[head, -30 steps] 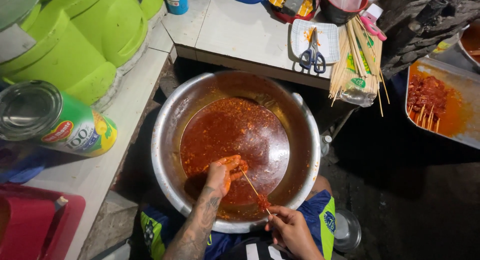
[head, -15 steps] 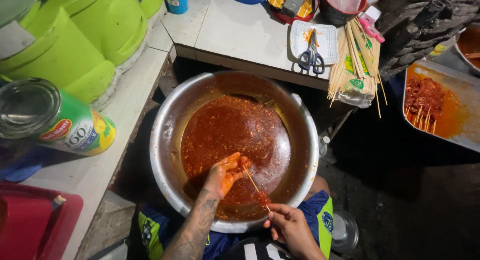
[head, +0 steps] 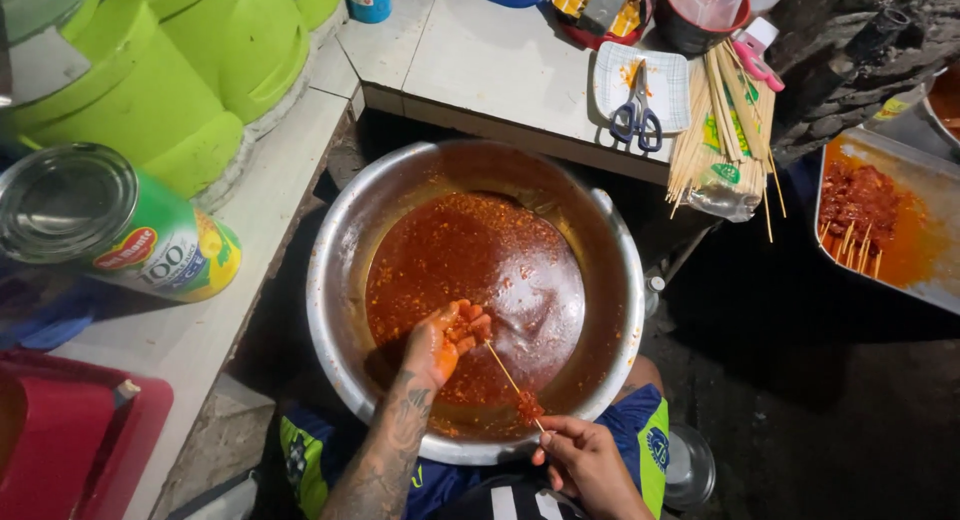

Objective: Coating individual meat skewers in a large bowl of red chili sauce or marinade.

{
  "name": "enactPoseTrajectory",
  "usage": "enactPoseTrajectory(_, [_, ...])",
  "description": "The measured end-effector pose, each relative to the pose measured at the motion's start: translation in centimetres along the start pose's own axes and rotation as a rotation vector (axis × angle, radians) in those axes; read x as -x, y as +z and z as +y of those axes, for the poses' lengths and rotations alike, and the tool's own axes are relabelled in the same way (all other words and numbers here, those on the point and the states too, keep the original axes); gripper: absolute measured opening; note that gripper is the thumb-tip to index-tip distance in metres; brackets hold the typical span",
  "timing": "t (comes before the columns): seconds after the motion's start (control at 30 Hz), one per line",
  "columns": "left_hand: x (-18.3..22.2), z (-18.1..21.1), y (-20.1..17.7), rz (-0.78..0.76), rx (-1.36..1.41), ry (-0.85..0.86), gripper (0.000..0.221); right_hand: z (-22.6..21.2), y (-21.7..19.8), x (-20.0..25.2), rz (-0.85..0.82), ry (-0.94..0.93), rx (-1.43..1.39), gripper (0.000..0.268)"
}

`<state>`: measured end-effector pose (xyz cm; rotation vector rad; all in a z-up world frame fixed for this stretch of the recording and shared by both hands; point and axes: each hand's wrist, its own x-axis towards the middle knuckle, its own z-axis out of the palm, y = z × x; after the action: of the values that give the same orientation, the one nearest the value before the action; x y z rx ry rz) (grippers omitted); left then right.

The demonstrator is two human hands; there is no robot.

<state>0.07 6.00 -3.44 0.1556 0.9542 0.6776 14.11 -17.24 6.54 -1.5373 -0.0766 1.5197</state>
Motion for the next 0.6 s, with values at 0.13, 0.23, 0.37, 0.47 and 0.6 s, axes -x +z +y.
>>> enactPoseTrajectory(0.13, [3.8,2.2,2.7,0.001,-0.201,-0.001,0.021,-0.1,0.1,0.0,-0.012,0.018,0.036,0.027])
enactPoseTrajectory(0.23, [2.4,1.2,2.0,-0.031,-0.189,0.037,0.012,-0.3,0.4,0.1,0.008,-0.012,0.081,0.026])
enactPoseTrajectory(0.37, [2.7,0.1,2.6,-0.008,-0.186,0.109,0.007,0.3,0.4,-0.2,0.006,-0.027,0.032,0.028])
enactPoseTrajectory(0.47, [4.3,0.3,3.8,0.016,-0.173,0.149,0.007,0.5,0.3,-0.3,-0.007,-0.051,0.010,0.029])
enactPoseTrajectory(0.6, [5.8,0.2,5.2,0.083,-0.149,0.124,0.012,0.7,0.2,-0.3,-0.003,-0.075,-0.004,0.028])
